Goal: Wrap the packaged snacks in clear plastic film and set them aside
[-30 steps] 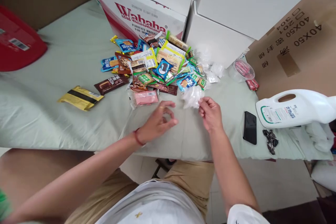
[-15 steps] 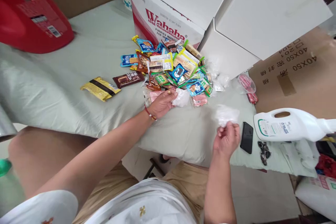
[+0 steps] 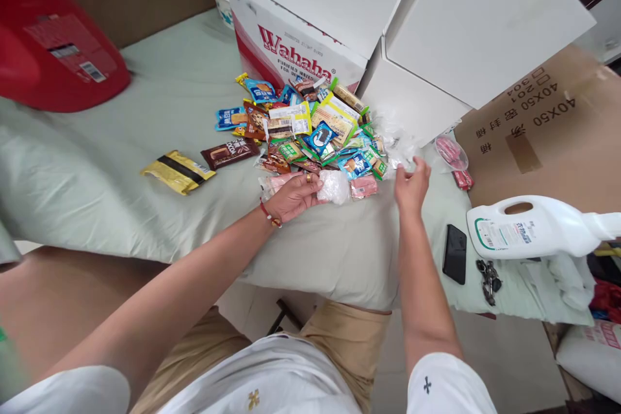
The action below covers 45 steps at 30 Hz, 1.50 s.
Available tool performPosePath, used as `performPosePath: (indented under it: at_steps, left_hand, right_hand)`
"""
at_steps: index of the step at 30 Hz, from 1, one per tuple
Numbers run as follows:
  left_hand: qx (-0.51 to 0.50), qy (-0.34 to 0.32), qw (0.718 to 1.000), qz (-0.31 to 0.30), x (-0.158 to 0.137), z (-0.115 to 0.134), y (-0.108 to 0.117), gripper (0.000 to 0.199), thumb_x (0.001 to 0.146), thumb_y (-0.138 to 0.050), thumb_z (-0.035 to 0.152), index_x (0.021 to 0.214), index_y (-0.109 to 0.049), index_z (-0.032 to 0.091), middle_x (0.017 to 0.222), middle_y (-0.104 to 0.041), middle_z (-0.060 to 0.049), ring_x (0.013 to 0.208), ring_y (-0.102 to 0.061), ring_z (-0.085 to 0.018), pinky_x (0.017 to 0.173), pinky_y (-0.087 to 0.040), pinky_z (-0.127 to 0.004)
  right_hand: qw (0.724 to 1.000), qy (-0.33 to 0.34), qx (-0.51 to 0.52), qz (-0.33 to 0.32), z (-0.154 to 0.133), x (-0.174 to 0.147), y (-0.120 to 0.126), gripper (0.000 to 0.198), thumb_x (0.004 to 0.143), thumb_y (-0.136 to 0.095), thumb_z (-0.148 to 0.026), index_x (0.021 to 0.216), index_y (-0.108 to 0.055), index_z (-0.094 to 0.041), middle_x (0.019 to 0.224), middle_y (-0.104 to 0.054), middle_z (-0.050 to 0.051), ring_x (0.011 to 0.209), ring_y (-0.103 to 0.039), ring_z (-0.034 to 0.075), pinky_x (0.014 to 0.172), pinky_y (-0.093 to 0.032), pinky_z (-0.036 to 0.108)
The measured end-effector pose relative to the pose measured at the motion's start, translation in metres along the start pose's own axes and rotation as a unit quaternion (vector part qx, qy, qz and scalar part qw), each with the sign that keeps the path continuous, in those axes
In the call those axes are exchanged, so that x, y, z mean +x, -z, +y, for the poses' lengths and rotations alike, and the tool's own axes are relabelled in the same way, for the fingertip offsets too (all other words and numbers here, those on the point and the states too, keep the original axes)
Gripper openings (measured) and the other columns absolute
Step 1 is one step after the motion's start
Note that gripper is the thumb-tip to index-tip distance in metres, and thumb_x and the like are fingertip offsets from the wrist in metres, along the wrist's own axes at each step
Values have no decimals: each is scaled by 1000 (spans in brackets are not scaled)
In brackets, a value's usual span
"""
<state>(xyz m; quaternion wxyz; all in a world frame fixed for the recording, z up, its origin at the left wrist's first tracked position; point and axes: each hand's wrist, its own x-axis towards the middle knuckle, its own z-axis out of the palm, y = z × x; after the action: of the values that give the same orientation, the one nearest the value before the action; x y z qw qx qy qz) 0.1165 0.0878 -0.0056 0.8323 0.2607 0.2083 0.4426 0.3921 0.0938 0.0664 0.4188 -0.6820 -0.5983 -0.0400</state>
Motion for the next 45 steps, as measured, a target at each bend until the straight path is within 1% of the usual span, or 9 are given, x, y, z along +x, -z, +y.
performPosePath:
  at_steps: [4,8,12,18,25,31,35,42,45]
  left_hand:
    - [55,3,998,6,2,-6,-1,51,60,-95,41,72,-53,15,79,-58,4,78,-60,-11,79,-57,-31]
    - [92,13,996,-1,0,-10,0,51,62,-94,46,75,-55,15,81,-61,3,79,-61,-11,80,-56,-31]
    - [109,18,994,-12,-4,-6,0,48,67,-90,51,80,-60,15,87,-64,-1,81,-61,-12,78,-54,-30]
    - [162,-10,987,-5,-1,-3,-5,48,72,-84,55,82,-56,18,91,-60,-1,78,-55,-11,70,-49,-26]
    - [398,-111,910,-27,-2,-16,-8,37,76,-83,46,91,-62,19,100,-55,-4,92,-54,-17,69,-45,-25]
    - [248,-65,967,6,0,-9,-8,40,78,-80,51,81,-56,19,92,-57,1,76,-53,-11,73,-47,-27]
    - [99,6,995,25,-2,-2,-10,43,72,-87,45,83,-54,20,96,-58,2,87,-57,-12,81,-54,-30]
    - [40,39,998,42,-2,-3,-7,44,71,-89,43,83,-53,19,84,-52,5,79,-55,-9,76,-58,-28]
    - [89,35,995,25,-2,-5,-7,47,72,-87,50,82,-52,19,88,-55,3,82,-56,-11,71,-57,-26]
  right_hand:
    - [965,64,172,-186,-30,-75,-11,55,86,-70,-48,135,-57,-27,139,-56,13,88,-63,17,73,-56,32]
    - [955,16,222,-194,-40,-119,-30,27,87,-71,-43,107,-72,-25,107,-69,6,76,-58,16,69,-52,31]
    - [904,-165,358,-163,-29,-116,-43,22,83,-75,-44,90,-70,-23,67,-56,-5,55,-46,10,52,-40,24]
    - [786,-319,508,-148,-24,-103,-35,35,64,-91,-40,80,-65,-24,60,-46,-9,46,-36,5,44,-28,20]
    - [784,-288,504,-221,-30,-110,-35,27,73,-87,-39,77,-67,-22,61,-53,-6,48,-44,6,47,-31,22]
    - [750,-350,537,-161,-23,-100,-29,34,68,-87,-41,81,-61,-23,60,-46,-8,47,-39,7,45,-32,20]
    - [779,-337,526,-53,-12,-90,-14,32,67,-81,-38,80,-56,-22,63,-46,-7,48,-40,7,43,-31,20]
    - [888,-144,263,349,-12,-45,33,20,79,-58,-31,73,-41,-26,63,-36,-6,47,-37,11,42,-26,24]
    - [935,-66,133,323,-13,-12,31,15,88,-55,-35,80,-46,-27,70,-43,-3,52,-44,12,48,-38,29]
